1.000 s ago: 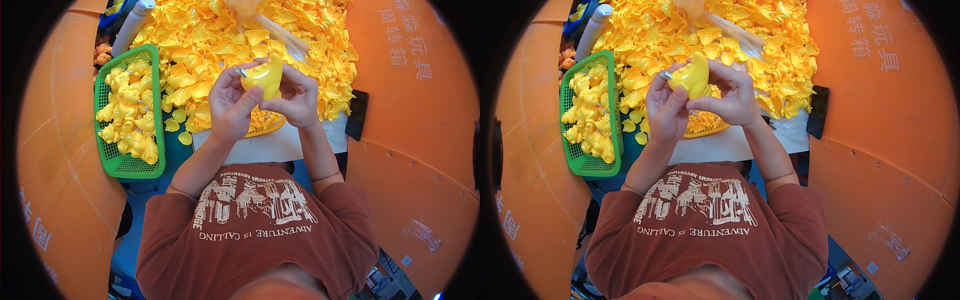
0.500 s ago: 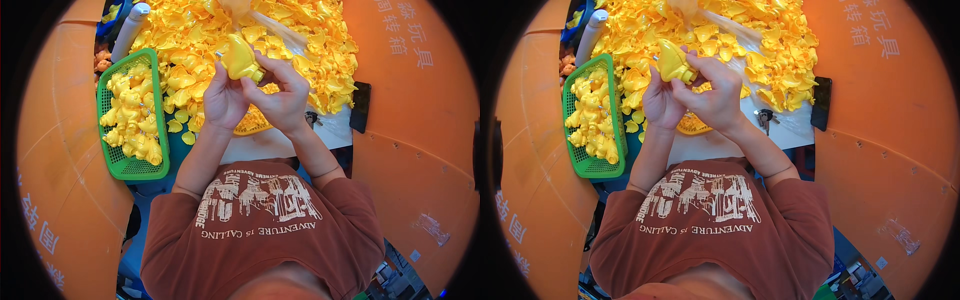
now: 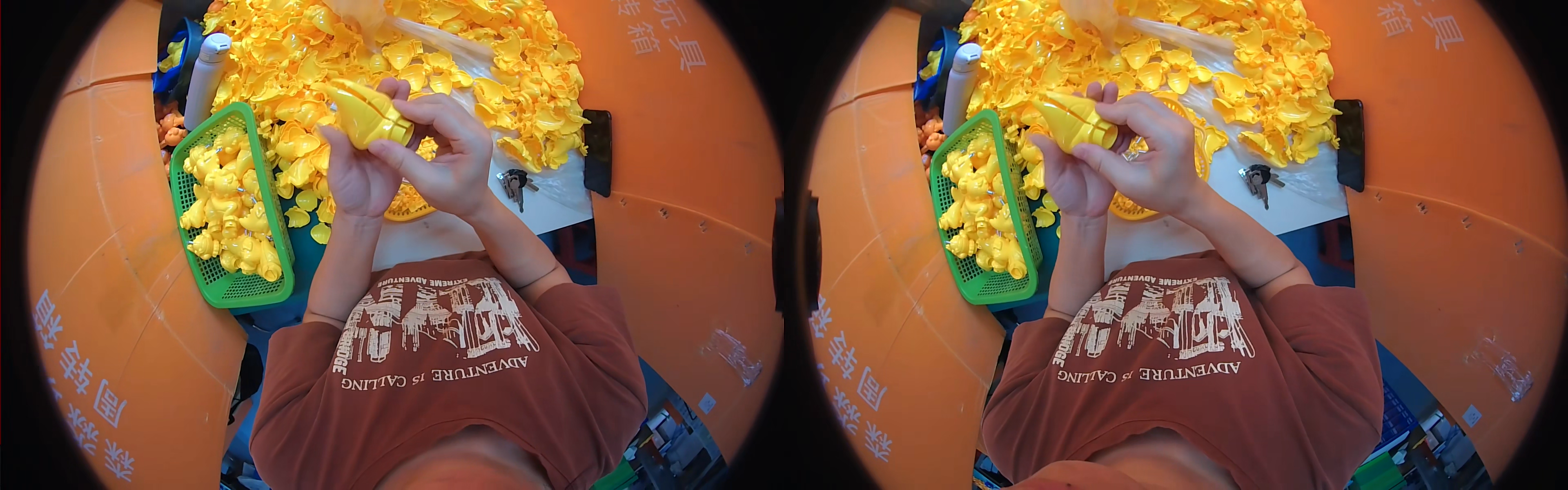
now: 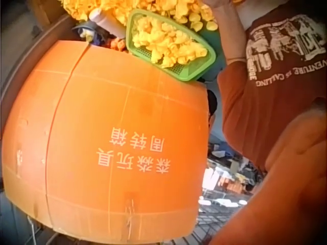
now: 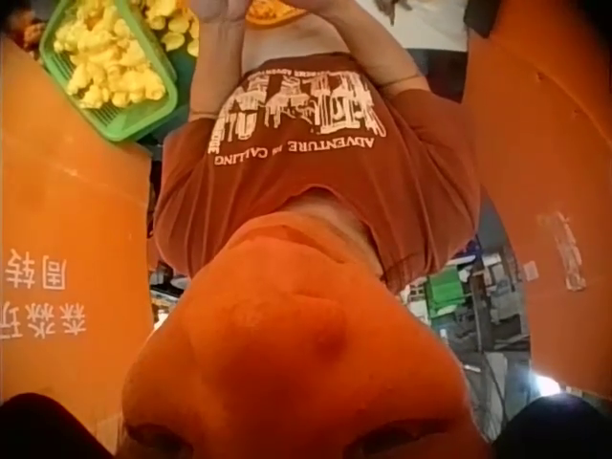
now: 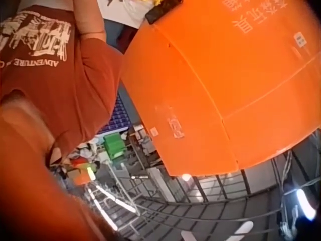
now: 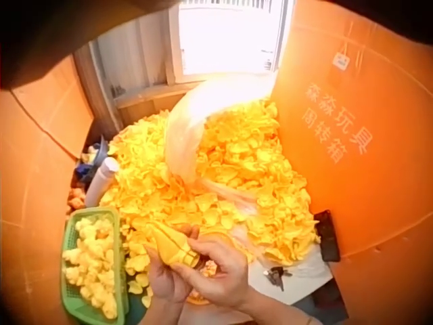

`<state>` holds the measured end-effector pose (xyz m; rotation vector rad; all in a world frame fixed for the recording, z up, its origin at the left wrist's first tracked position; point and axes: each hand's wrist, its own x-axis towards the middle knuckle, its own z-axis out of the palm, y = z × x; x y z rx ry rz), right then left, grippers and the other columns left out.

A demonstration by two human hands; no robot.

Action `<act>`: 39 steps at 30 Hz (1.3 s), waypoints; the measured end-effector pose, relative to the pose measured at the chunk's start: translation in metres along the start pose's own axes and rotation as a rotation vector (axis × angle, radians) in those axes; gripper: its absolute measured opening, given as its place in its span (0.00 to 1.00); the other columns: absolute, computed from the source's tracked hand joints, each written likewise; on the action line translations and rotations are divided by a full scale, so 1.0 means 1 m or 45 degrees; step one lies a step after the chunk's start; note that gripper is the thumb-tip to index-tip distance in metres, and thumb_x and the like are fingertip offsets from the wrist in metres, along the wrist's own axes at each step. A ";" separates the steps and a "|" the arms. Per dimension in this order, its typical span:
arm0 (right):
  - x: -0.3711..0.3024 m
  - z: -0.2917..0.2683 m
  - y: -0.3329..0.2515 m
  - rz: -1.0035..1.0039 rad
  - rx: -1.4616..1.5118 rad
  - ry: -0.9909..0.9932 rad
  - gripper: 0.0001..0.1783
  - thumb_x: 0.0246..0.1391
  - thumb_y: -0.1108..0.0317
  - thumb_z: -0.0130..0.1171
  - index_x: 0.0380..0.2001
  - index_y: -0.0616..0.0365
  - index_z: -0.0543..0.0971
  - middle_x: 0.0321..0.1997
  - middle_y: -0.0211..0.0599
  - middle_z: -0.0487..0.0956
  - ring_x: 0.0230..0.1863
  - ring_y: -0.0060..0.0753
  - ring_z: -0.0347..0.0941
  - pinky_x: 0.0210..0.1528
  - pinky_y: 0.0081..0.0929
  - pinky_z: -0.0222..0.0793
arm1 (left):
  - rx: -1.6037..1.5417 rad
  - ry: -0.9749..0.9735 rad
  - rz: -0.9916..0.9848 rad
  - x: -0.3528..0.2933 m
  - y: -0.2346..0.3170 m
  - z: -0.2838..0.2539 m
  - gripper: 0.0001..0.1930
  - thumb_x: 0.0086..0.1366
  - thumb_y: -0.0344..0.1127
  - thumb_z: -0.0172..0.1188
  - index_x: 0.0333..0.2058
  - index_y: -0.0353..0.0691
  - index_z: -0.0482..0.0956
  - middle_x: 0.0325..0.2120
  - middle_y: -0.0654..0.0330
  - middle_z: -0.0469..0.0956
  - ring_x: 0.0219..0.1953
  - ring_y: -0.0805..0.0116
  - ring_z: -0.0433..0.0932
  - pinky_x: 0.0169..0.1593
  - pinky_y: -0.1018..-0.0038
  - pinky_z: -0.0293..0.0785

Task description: Assemble small yellow toy ducks by inserting a metal component and joining the plastic pieces.

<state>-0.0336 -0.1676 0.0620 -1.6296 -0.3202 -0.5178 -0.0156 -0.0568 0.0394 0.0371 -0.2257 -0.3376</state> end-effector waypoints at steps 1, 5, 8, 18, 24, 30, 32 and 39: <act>-0.001 0.000 0.002 0.052 0.107 -0.011 0.18 0.40 0.78 0.66 0.37 0.68 0.74 0.36 0.38 0.75 0.35 0.22 0.72 0.33 0.14 0.69 | 0.251 0.101 0.002 0.000 0.002 -0.001 0.31 0.65 0.52 0.43 0.57 0.31 0.56 0.56 0.45 0.59 0.59 0.55 0.59 0.60 0.58 0.58; -0.008 -0.001 0.008 0.047 0.222 0.016 0.20 0.40 0.79 0.66 0.39 0.68 0.73 0.39 0.38 0.74 0.35 0.22 0.72 0.34 0.15 0.69 | 0.582 0.313 0.088 0.006 0.002 0.006 0.26 0.63 0.49 0.51 0.48 0.30 0.66 0.46 0.46 0.71 0.48 0.57 0.72 0.51 0.63 0.70; -0.007 -0.006 0.006 0.150 0.111 -0.102 0.22 0.42 0.75 0.65 0.43 0.67 0.71 0.42 0.39 0.73 0.39 0.24 0.71 0.37 0.17 0.69 | 0.741 0.375 0.231 0.004 -0.001 -0.003 0.24 0.60 0.46 0.56 0.45 0.31 0.68 0.41 0.47 0.74 0.44 0.57 0.75 0.49 0.65 0.71; 0.023 -0.012 0.003 0.376 0.831 -0.138 0.11 0.55 0.75 0.50 0.38 0.71 0.75 0.41 0.47 0.77 0.51 0.40 0.70 0.55 0.36 0.64 | 1.347 0.194 0.520 -0.003 -0.012 0.021 0.21 0.50 0.27 0.67 0.42 0.30 0.69 0.38 0.56 0.74 0.38 0.74 0.73 0.43 0.79 0.70; 0.021 -0.015 0.034 0.728 1.352 -0.066 0.22 0.61 0.58 0.42 0.47 0.67 0.68 0.54 0.49 0.68 0.52 0.41 0.69 0.55 0.34 0.65 | 1.219 0.009 0.202 -0.003 -0.009 0.015 0.40 0.43 0.26 0.71 0.54 0.28 0.59 0.49 0.51 0.68 0.51 0.66 0.69 0.52 0.73 0.70; 0.020 -0.006 0.033 1.043 1.685 -0.025 0.24 0.61 0.55 0.40 0.48 0.68 0.66 0.53 0.53 0.68 0.54 0.43 0.67 0.57 0.37 0.63 | 1.594 0.189 0.429 -0.005 -0.012 0.020 0.31 0.45 0.24 0.70 0.48 0.28 0.65 0.44 0.51 0.72 0.44 0.67 0.75 0.48 0.74 0.73; 0.019 -0.007 0.031 1.024 1.691 -0.044 0.23 0.62 0.55 0.40 0.47 0.67 0.67 0.50 0.51 0.70 0.54 0.43 0.67 0.57 0.37 0.63 | 1.520 0.296 0.359 -0.003 -0.010 0.022 0.25 0.46 0.24 0.69 0.43 0.29 0.67 0.40 0.52 0.74 0.39 0.69 0.77 0.45 0.77 0.75; 0.020 -0.002 0.027 1.030 1.525 0.084 0.17 0.61 0.58 0.41 0.38 0.62 0.70 0.36 0.40 0.74 0.37 0.31 0.73 0.40 0.29 0.72 | 1.623 0.404 0.533 -0.001 -0.025 0.031 0.23 0.45 0.26 0.71 0.40 0.30 0.70 0.34 0.56 0.73 0.35 0.73 0.76 0.39 0.81 0.75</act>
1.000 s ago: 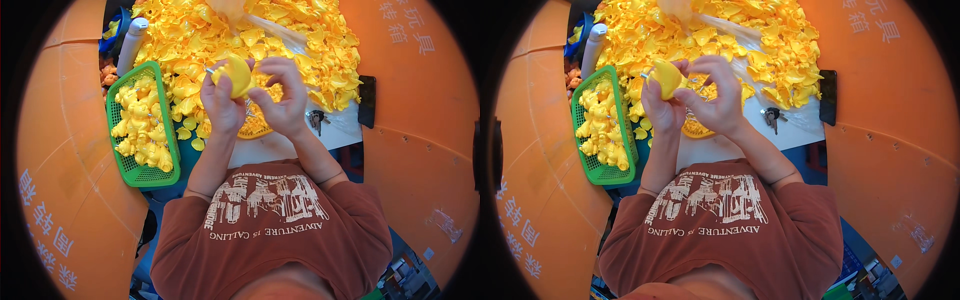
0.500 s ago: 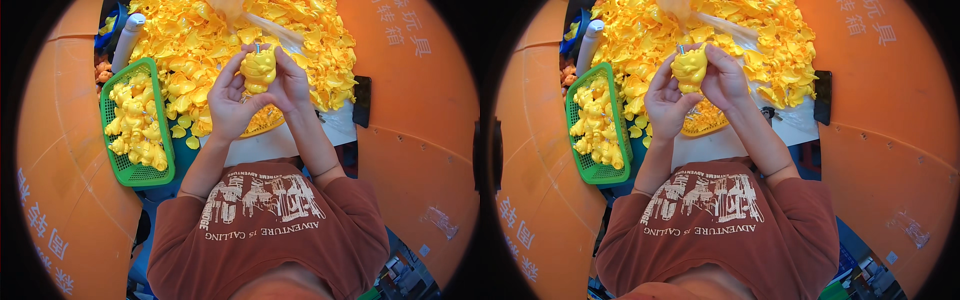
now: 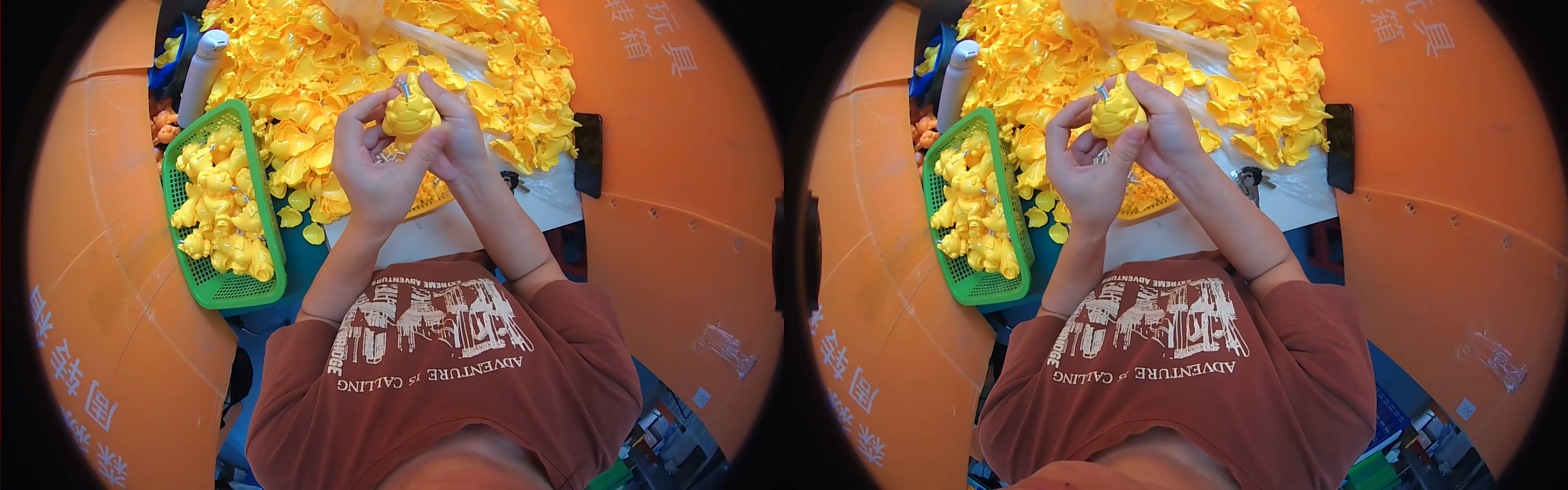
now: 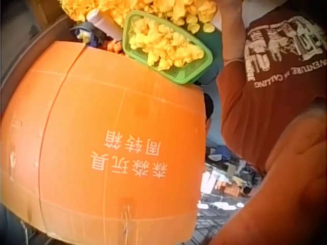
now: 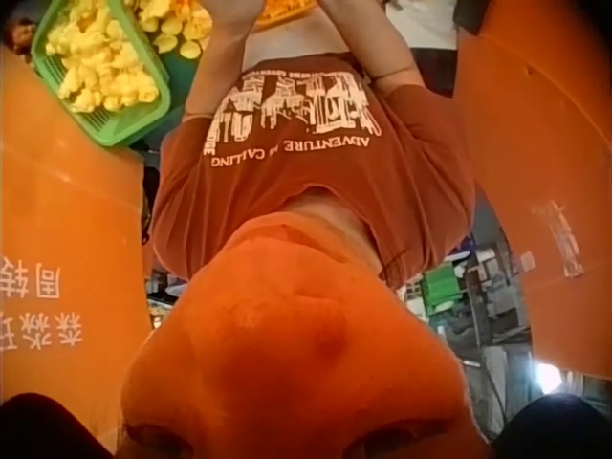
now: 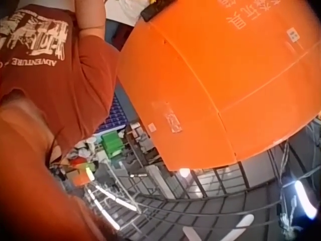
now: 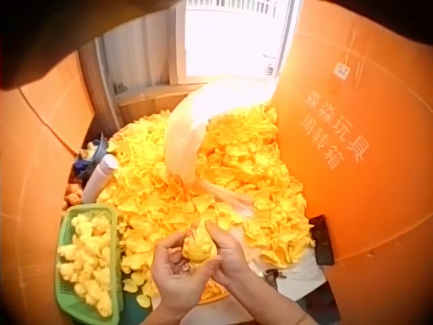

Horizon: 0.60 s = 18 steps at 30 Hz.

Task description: Assemble small yellow toy ducks by inserting a metal component and joining the plastic pieces.

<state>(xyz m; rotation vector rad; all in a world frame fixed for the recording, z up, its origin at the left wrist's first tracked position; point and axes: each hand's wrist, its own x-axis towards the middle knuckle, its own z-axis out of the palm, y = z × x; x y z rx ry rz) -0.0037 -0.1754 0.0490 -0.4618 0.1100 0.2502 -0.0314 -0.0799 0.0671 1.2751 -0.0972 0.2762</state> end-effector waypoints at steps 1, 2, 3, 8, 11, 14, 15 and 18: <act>-0.001 0.001 0.002 -0.002 0.001 0.002 0.17 0.61 0.58 0.41 0.38 0.62 0.70 0.36 0.40 0.74 0.37 0.31 0.73 0.40 0.29 0.72 | 0.159 -0.027 0.142 0.001 -0.005 -0.002 0.23 0.45 0.26 0.71 0.39 0.30 0.71 0.33 0.56 0.73 0.33 0.74 0.75 0.37 0.82 0.74; -0.002 0.002 0.004 -0.081 -0.060 0.018 0.16 0.61 0.59 0.41 0.37 0.62 0.70 0.35 0.38 0.74 0.36 0.29 0.73 0.39 0.27 0.71 | 0.317 -0.054 0.285 0.002 -0.011 -0.003 0.23 0.45 0.26 0.71 0.39 0.30 0.72 0.32 0.57 0.73 0.31 0.76 0.74 0.35 0.83 0.74; -0.002 0.004 0.006 -0.157 -0.120 0.029 0.15 0.61 0.59 0.42 0.36 0.61 0.71 0.34 0.37 0.73 0.34 0.27 0.72 0.38 0.25 0.71 | 0.321 -0.054 0.286 0.002 -0.015 -0.002 0.23 0.45 0.26 0.71 0.39 0.30 0.72 0.32 0.57 0.73 0.31 0.76 0.74 0.35 0.83 0.74; 0.000 0.001 0.010 -0.438 -0.277 -0.046 0.14 0.61 0.60 0.42 0.37 0.61 0.71 0.33 0.36 0.73 0.33 0.25 0.71 0.37 0.22 0.70 | 0.247 -0.022 0.409 0.003 -0.029 0.000 0.20 0.48 0.25 0.67 0.41 0.28 0.71 0.32 0.58 0.73 0.31 0.75 0.74 0.35 0.82 0.74; 0.002 0.004 0.002 -0.407 -0.401 -0.069 0.14 0.62 0.61 0.41 0.39 0.61 0.71 0.36 0.37 0.73 0.37 0.27 0.71 0.41 0.24 0.69 | -0.196 0.043 0.057 0.003 -0.013 0.008 0.18 0.52 0.22 0.63 0.43 0.28 0.70 0.33 0.58 0.73 0.35 0.72 0.75 0.37 0.80 0.74; -0.004 0.003 -0.002 -0.257 -0.344 -0.086 0.14 0.63 0.62 0.40 0.42 0.60 0.69 0.42 0.40 0.72 0.45 0.29 0.69 0.48 0.27 0.67 | -0.200 -0.050 0.068 0.011 -0.015 0.001 0.17 0.55 0.21 0.59 0.44 0.28 0.69 0.37 0.57 0.73 0.41 0.70 0.74 0.42 0.77 0.73; -0.007 0.002 -0.003 -0.192 -0.258 -0.102 0.14 0.63 0.64 0.40 0.44 0.60 0.69 0.45 0.41 0.72 0.48 0.30 0.68 0.52 0.28 0.65 | -0.201 -0.049 0.070 0.010 -0.016 0.002 0.17 0.55 0.21 0.59 0.44 0.28 0.69 0.37 0.57 0.73 0.41 0.70 0.74 0.42 0.77 0.73; -0.008 0.005 -0.004 -0.306 -0.218 -0.205 0.13 0.62 0.66 0.41 0.46 0.59 0.68 0.49 0.45 0.70 0.53 0.34 0.66 0.56 0.31 0.63 | -0.119 -0.040 0.124 0.006 -0.021 0.005 0.16 0.56 0.22 0.59 0.43 0.29 0.69 0.39 0.56 0.72 0.43 0.70 0.72 0.45 0.77 0.71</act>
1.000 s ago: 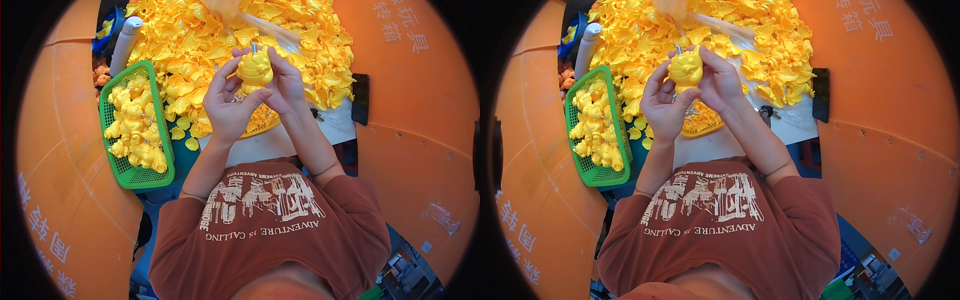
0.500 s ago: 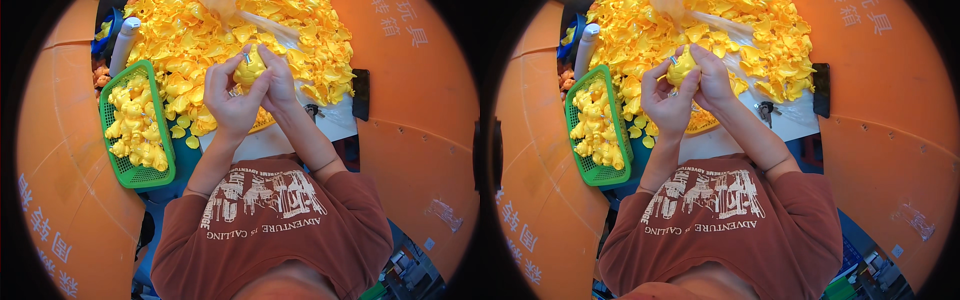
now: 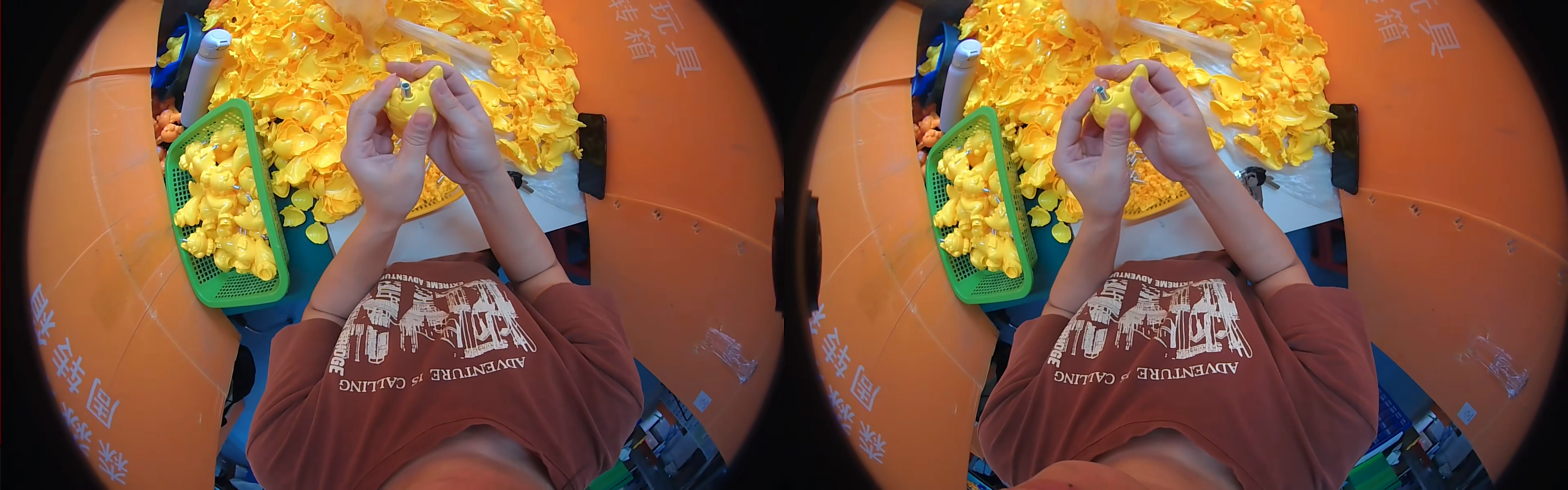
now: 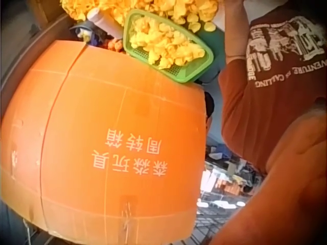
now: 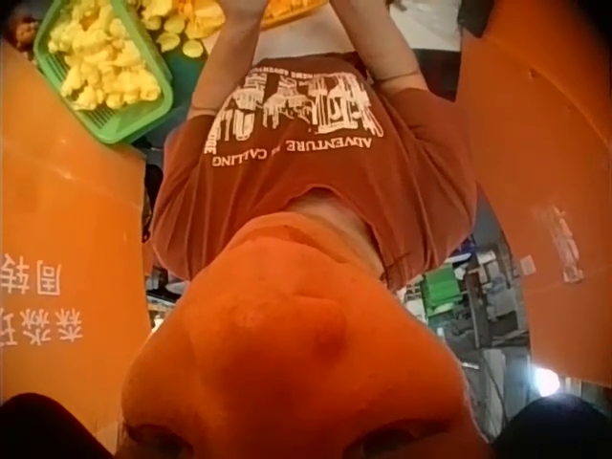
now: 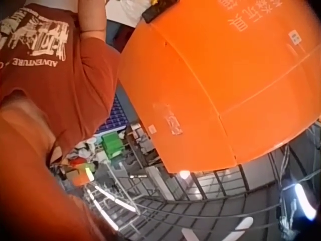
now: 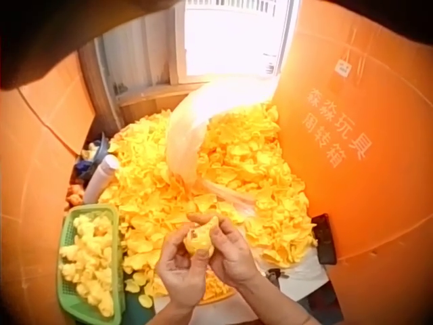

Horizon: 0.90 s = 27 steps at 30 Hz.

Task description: Assemble small yellow toy ducks by inserting a metal component and joining the plastic pieces.

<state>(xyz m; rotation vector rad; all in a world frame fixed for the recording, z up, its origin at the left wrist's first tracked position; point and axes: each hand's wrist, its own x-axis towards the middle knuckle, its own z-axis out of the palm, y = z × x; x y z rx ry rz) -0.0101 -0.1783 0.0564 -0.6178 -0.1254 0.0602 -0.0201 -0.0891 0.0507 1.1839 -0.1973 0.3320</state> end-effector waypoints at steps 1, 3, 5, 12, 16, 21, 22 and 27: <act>-0.002 -0.001 0.002 -0.002 0.001 0.004 0.13 0.62 0.66 0.41 0.46 0.59 0.68 0.49 0.45 0.70 0.53 0.34 0.66 0.56 0.31 0.63 | -0.009 0.008 0.031 0.000 -0.001 -0.001 0.15 0.56 0.24 0.59 0.43 0.29 0.69 0.39 0.57 0.72 0.44 0.71 0.71 0.45 0.77 0.70; -0.003 -0.003 0.009 -0.135 -0.062 -0.082 0.12 0.61 0.68 0.42 0.46 0.59 0.68 0.51 0.47 0.69 0.57 0.36 0.63 0.59 0.34 0.60 | -0.017 0.016 0.063 0.000 -0.001 -0.001 0.15 0.57 0.25 0.59 0.43 0.30 0.70 0.40 0.57 0.72 0.45 0.71 0.71 0.45 0.78 0.69; -0.004 -0.002 0.013 -0.222 -0.076 -0.089 0.12 0.61 0.68 0.42 0.46 0.59 0.68 0.51 0.47 0.70 0.56 0.37 0.64 0.58 0.34 0.61 | 0.041 -0.014 0.160 0.000 0.000 0.002 0.14 0.58 0.28 0.59 0.42 0.30 0.70 0.39 0.57 0.72 0.43 0.72 0.71 0.44 0.79 0.69; 0.008 0.001 0.013 -0.277 -0.216 0.109 0.12 0.60 0.67 0.45 0.43 0.61 0.70 0.44 0.45 0.74 0.48 0.36 0.71 0.51 0.33 0.68 | -0.139 0.063 0.022 0.010 -0.013 0.002 0.15 0.58 0.31 0.60 0.42 0.30 0.71 0.39 0.57 0.71 0.41 0.74 0.70 0.44 0.80 0.68; 0.022 -0.030 -0.012 0.251 -0.069 0.251 0.15 0.58 0.62 0.48 0.41 0.64 0.71 0.39 0.43 0.76 0.38 0.34 0.76 0.40 0.34 0.76 | 0.435 -0.205 0.166 0.020 -0.013 -0.026 0.21 0.56 0.38 0.63 0.47 0.37 0.72 0.43 0.55 0.68 0.45 0.69 0.68 0.48 0.74 0.65; 0.022 -0.023 -0.020 0.509 -0.220 0.170 0.14 0.57 0.62 0.50 0.40 0.63 0.71 0.36 0.39 0.76 0.34 0.29 0.77 0.30 0.25 0.77 | 0.222 -0.603 -0.087 0.044 -0.006 -0.048 0.25 0.53 0.41 0.65 0.49 0.41 0.72 0.54 0.53 0.62 0.54 0.63 0.64 0.53 0.70 0.62; 0.025 -0.020 -0.012 0.468 -0.260 0.195 0.13 0.57 0.62 0.51 0.39 0.62 0.71 0.34 0.37 0.76 0.32 0.27 0.76 0.28 0.24 0.76 | -0.053 -0.619 -0.198 0.038 -0.008 -0.039 0.26 0.54 0.43 0.64 0.49 0.38 0.71 0.58 0.52 0.58 0.57 0.63 0.62 0.55 0.70 0.62; 0.028 -0.008 -0.003 0.484 -0.164 0.171 0.12 0.60 0.60 0.45 0.38 0.59 0.70 0.34 0.34 0.75 0.31 0.25 0.76 0.27 0.23 0.76 | -0.486 -0.474 -0.416 0.029 -0.026 -0.031 0.25 0.57 0.47 0.60 0.47 0.35 0.70 0.58 0.50 0.58 0.57 0.63 0.62 0.53 0.72 0.67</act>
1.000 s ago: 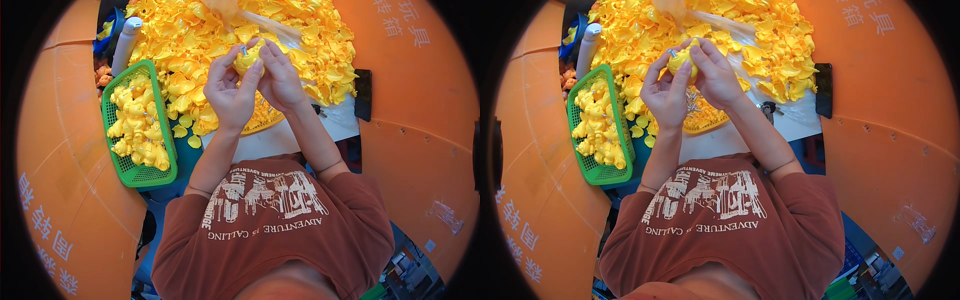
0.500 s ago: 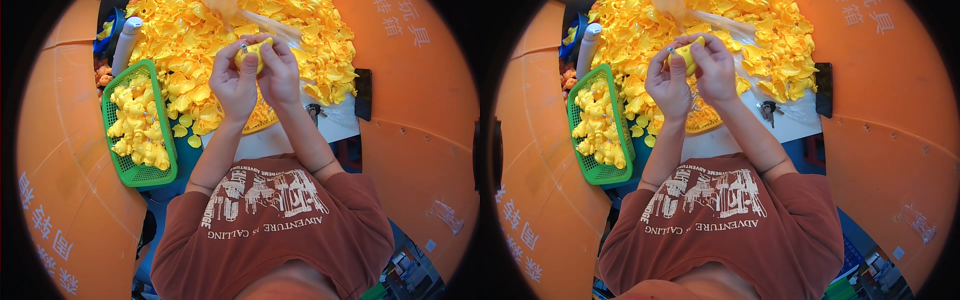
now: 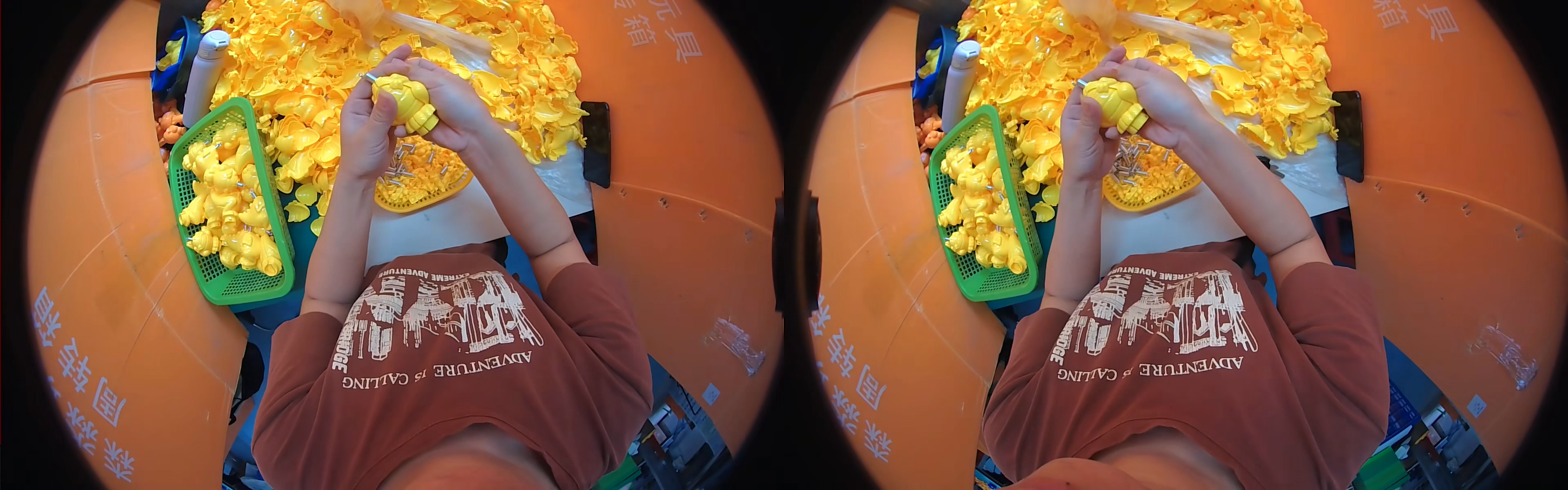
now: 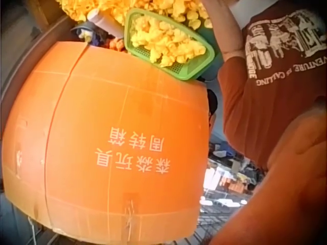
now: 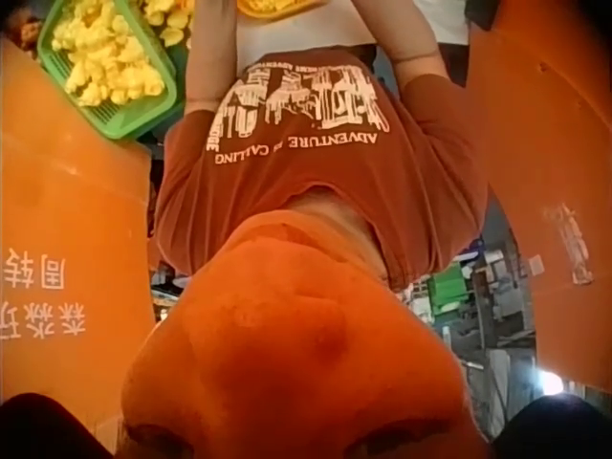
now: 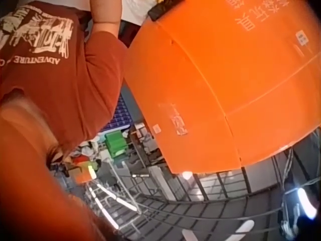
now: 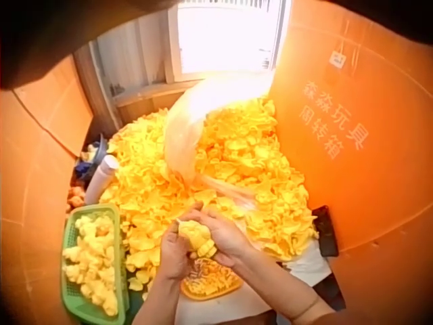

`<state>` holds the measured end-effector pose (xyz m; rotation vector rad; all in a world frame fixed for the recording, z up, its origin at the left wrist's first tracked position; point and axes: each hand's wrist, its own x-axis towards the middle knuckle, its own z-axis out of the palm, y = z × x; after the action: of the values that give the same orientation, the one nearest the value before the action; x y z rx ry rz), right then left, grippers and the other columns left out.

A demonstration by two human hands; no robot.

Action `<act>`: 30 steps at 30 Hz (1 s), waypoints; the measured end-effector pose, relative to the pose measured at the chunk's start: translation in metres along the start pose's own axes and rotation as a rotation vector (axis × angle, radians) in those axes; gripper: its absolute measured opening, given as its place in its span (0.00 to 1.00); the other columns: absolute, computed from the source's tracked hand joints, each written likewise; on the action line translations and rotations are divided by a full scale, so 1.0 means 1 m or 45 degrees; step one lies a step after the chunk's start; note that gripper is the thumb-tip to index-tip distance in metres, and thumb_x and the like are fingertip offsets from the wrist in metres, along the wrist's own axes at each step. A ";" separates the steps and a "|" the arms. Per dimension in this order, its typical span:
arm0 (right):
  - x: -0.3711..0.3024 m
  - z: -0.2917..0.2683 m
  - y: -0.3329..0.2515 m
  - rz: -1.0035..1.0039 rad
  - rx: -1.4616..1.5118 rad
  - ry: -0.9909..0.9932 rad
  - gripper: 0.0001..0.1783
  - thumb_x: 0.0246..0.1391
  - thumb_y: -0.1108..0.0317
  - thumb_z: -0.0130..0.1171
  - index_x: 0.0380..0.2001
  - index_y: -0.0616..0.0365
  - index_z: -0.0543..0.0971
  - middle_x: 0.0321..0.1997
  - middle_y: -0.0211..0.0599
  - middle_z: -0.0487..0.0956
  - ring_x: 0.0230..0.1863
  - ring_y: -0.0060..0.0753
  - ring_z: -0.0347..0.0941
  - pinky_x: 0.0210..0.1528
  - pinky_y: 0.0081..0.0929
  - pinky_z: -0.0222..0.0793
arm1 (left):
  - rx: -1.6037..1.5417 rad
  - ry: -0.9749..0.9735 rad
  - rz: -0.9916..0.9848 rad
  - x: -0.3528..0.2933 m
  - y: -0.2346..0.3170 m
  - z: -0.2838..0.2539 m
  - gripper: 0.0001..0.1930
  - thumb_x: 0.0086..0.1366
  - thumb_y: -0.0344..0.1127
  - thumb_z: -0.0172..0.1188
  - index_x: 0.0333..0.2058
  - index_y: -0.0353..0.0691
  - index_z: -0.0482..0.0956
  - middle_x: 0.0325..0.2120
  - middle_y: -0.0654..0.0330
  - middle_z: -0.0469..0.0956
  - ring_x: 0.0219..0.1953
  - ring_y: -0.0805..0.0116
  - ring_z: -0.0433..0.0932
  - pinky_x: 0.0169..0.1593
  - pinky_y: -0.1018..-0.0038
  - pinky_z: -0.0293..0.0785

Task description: Assemble small yellow toy ducks by inserting a metal component and joining the plastic pieces.

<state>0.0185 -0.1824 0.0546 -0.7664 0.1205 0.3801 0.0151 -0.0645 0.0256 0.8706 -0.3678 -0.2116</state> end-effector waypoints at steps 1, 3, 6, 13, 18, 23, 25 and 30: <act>-0.002 0.001 -0.001 0.001 -0.002 -0.002 0.12 0.60 0.60 0.45 0.38 0.59 0.70 0.34 0.34 0.75 0.31 0.25 0.76 0.27 0.23 0.76 | -0.003 -0.013 0.045 0.000 -0.005 -0.003 0.26 0.58 0.49 0.58 0.47 0.34 0.69 0.57 0.49 0.59 0.56 0.63 0.64 0.52 0.73 0.68; -0.008 0.001 -0.003 0.020 0.166 -0.110 0.15 0.62 0.59 0.42 0.41 0.59 0.70 0.37 0.36 0.75 0.32 0.26 0.76 0.29 0.24 0.77 | -0.007 -0.021 0.090 0.000 -0.007 -0.004 0.28 0.58 0.51 0.57 0.48 0.34 0.68 0.56 0.48 0.60 0.55 0.63 0.65 0.51 0.73 0.69; -0.022 0.009 -0.007 0.045 -0.038 -0.015 0.19 0.62 0.57 0.41 0.47 0.60 0.70 0.39 0.36 0.76 0.33 0.25 0.76 0.30 0.24 0.77 | 0.013 0.022 0.107 -0.002 -0.004 -0.001 0.29 0.59 0.55 0.53 0.48 0.34 0.66 0.55 0.47 0.61 0.52 0.64 0.68 0.50 0.73 0.69; -0.037 -0.005 0.002 -0.528 -0.944 0.141 0.16 0.58 0.62 0.51 0.44 0.62 0.76 0.37 0.33 0.76 0.34 0.20 0.72 0.29 0.16 0.71 | 0.033 0.136 0.142 -0.006 0.009 0.016 0.28 0.60 0.58 0.48 0.44 0.35 0.66 0.51 0.48 0.65 0.48 0.63 0.70 0.50 0.68 0.69; -0.046 0.011 0.005 -0.875 -1.389 0.133 0.12 0.55 0.70 0.55 0.38 0.68 0.78 0.30 0.32 0.76 0.28 0.17 0.67 0.28 0.15 0.61 | -0.426 0.221 0.141 -0.012 0.007 0.024 0.25 0.62 0.53 0.50 0.41 0.33 0.68 0.43 0.50 0.71 0.43 0.66 0.73 0.47 0.72 0.71; -0.038 0.011 0.009 -0.901 -1.121 0.112 0.11 0.55 0.72 0.55 0.38 0.69 0.77 0.27 0.32 0.76 0.28 0.16 0.67 0.29 0.15 0.62 | -0.269 0.140 0.208 -0.009 0.009 0.021 0.23 0.59 0.45 0.57 0.45 0.32 0.68 0.40 0.51 0.73 0.42 0.63 0.75 0.46 0.70 0.74; -0.037 0.012 0.009 -0.991 -1.138 0.071 0.11 0.55 0.72 0.54 0.38 0.69 0.77 0.27 0.31 0.76 0.28 0.16 0.67 0.29 0.14 0.62 | -0.311 0.118 0.200 -0.011 0.012 0.016 0.23 0.59 0.44 0.58 0.45 0.32 0.67 0.40 0.50 0.73 0.42 0.63 0.75 0.46 0.70 0.74; -0.033 0.011 0.010 -0.976 -1.020 0.014 0.12 0.56 0.71 0.53 0.38 0.70 0.77 0.29 0.32 0.77 0.29 0.15 0.67 0.31 0.13 0.62 | -0.423 0.029 0.130 -0.013 0.019 0.012 0.19 0.62 0.37 0.55 0.47 0.31 0.66 0.41 0.51 0.73 0.43 0.64 0.74 0.47 0.71 0.74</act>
<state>-0.0161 -0.1775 0.0641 -1.5240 -0.3364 -0.3425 -0.0006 -0.0571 0.0446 0.5254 -0.3433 -0.1622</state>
